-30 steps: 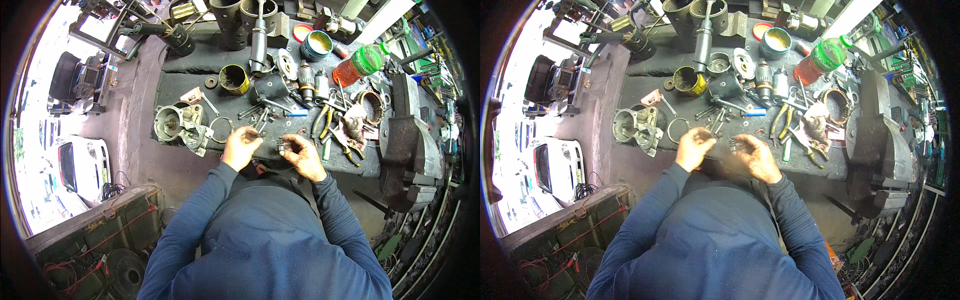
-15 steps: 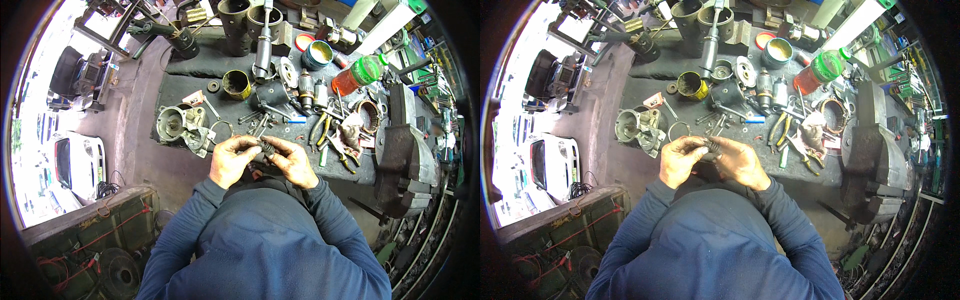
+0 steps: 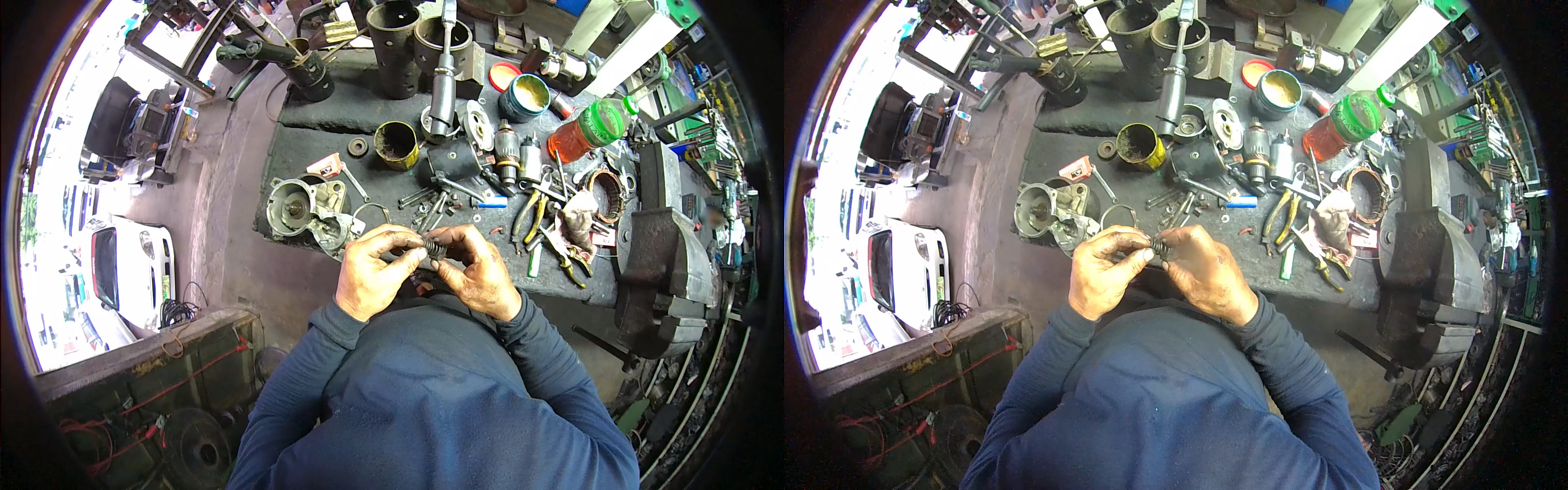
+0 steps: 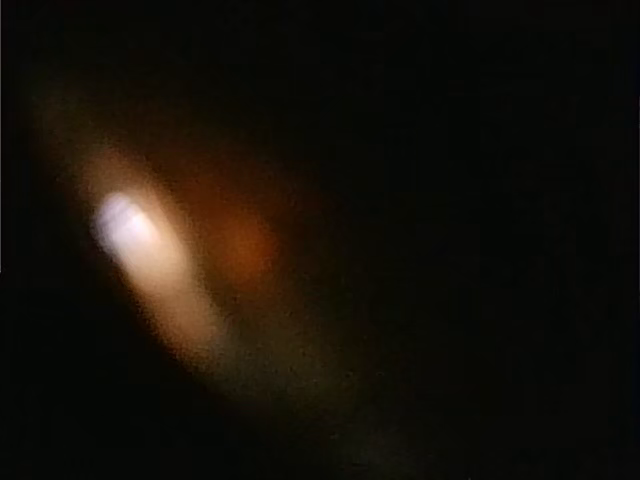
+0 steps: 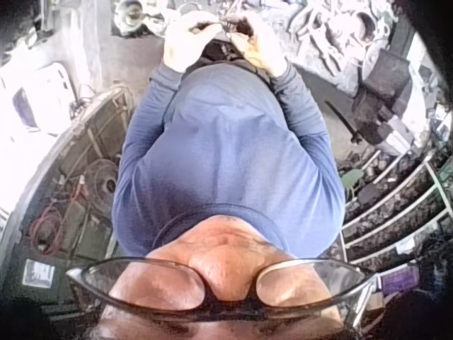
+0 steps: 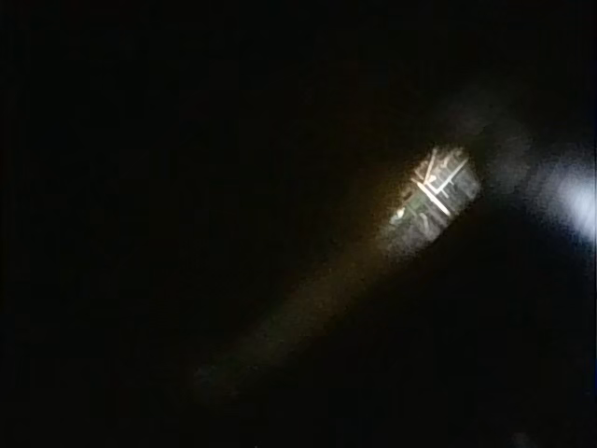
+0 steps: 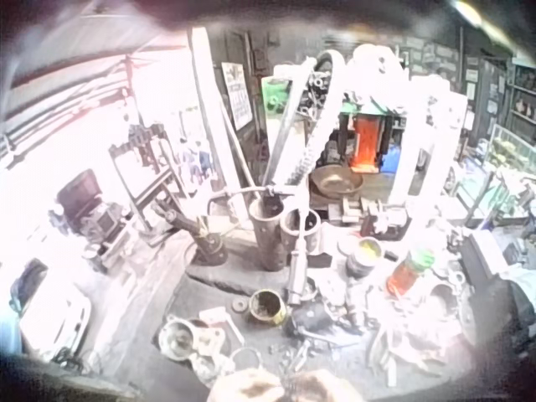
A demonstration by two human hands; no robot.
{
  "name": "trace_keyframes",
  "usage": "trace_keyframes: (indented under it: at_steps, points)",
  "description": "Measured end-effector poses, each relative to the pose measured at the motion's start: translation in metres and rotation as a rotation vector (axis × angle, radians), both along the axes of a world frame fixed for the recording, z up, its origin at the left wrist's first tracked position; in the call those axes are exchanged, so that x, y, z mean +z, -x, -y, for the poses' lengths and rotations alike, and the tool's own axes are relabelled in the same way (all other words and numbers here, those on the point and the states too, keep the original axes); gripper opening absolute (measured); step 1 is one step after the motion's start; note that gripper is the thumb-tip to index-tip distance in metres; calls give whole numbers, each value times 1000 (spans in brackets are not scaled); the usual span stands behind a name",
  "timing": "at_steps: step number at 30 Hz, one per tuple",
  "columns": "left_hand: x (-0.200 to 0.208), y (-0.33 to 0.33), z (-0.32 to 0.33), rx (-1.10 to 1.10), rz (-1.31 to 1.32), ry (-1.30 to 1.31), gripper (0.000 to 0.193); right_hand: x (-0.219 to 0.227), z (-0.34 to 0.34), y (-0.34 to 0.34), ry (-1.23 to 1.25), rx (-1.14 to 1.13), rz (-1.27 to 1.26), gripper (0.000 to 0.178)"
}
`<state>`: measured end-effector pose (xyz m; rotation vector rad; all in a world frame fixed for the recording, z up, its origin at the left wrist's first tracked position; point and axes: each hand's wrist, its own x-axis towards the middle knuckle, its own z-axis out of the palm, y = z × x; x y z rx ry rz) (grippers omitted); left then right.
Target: The person assembles a mechanical component on a cluttered workbench. They handle small metal parts, apply lubricant from a bottle, and use a hammer to tap pieces into place. The person repeatedly picks up, aligns, and secures parts within a cylindrical housing.
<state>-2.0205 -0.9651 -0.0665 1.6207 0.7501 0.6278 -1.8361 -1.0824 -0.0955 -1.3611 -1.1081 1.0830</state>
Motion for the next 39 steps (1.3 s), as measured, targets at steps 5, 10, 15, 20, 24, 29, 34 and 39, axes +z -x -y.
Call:
trace_keyframes:
  at_steps: [5,10,15,20,24,29,34,39]
  points:
    - [18,5,-10,-28,-23,-187,15,1,-14,8,-238,-40,-199,38]
    - [32,27,-21,-80,-51,-212,28,14,-25,18,-88,-60,-371,42]
    - [50,67,-37,-124,-46,-144,41,20,-47,41,28,-93,-505,44]
    - [56,133,-60,-26,-124,-176,39,48,-73,81,204,-182,-456,33]
    - [32,175,-83,137,-197,-150,39,53,-90,107,259,-244,-130,25]
    - [13,179,-112,140,-232,-414,41,62,-110,130,254,-291,323,26]
    - [-1,162,-135,28,-101,-531,41,80,-122,143,194,-189,786,23]
    - [-8,154,-146,-29,-39,-531,38,82,-142,159,328,-160,1087,24]
